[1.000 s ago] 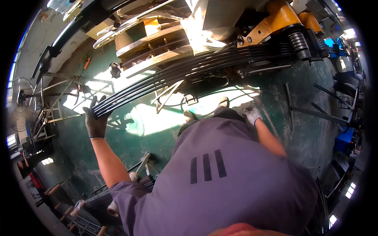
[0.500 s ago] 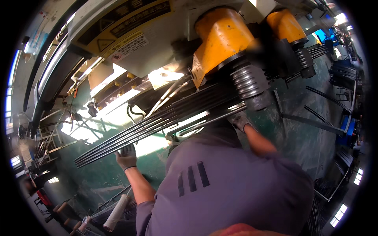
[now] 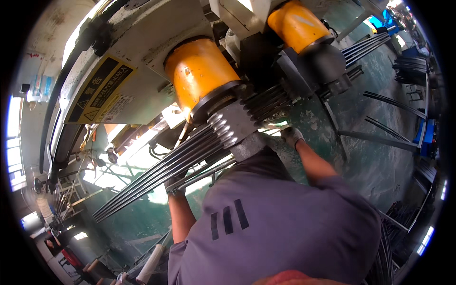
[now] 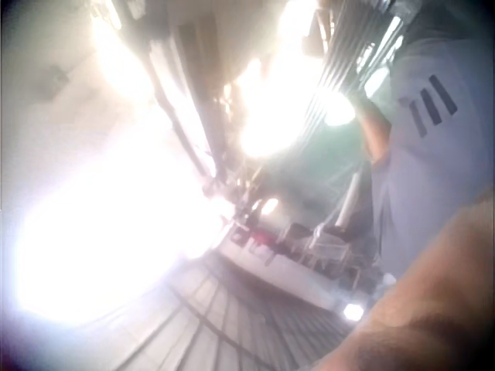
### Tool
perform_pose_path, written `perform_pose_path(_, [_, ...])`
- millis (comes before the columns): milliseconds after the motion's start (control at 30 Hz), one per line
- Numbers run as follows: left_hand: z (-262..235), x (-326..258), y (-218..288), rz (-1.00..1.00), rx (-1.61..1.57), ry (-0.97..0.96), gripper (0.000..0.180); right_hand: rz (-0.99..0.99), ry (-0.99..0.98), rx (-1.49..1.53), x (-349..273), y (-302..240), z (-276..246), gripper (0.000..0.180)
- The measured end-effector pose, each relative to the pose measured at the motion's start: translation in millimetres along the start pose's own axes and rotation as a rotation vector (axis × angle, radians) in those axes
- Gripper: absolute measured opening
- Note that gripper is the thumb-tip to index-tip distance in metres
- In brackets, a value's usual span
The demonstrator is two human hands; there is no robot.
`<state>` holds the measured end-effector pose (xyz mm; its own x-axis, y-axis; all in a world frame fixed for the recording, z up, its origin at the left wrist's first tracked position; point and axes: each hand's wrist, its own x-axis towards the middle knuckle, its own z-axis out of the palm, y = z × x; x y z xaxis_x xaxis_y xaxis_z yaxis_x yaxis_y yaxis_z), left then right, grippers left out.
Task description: The person repeatedly picks up bundles of long metal rods from the floor and feeds them into a yellow industrial bending machine. They operate the machine to bend the rods and then remove the finished pieces, stacking them on the floor.
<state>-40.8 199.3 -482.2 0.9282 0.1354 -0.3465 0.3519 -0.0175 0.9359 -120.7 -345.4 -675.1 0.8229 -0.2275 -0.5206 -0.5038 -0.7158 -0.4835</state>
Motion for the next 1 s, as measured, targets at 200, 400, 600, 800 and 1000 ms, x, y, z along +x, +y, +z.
perform_pose_path(200, [16,-12,6,0.215,0.327,-0.196,0.032,0.309,0.006,0.473,-100,-21,9,0.028])
perform_pose_path(400, [8,-34,2,0.416,0.651,-0.334,0.042,0.149,0.305,0.475,-158,-66,-29,0.031])
perform_pose_path(600, [-20,-65,28,0.208,0.497,-0.095,0.046,-0.092,0.551,0.97,-112,-90,-75,0.035])
perform_pose_path(800, [-14,-102,84,0.25,0.657,0.208,0.048,-0.36,0.707,1.285,-130,-210,-171,0.049])
perform_pose_path(1000, [-14,-107,102,0.451,0.81,0.186,0.043,-0.376,0.731,1.227,-111,-220,-175,0.052])
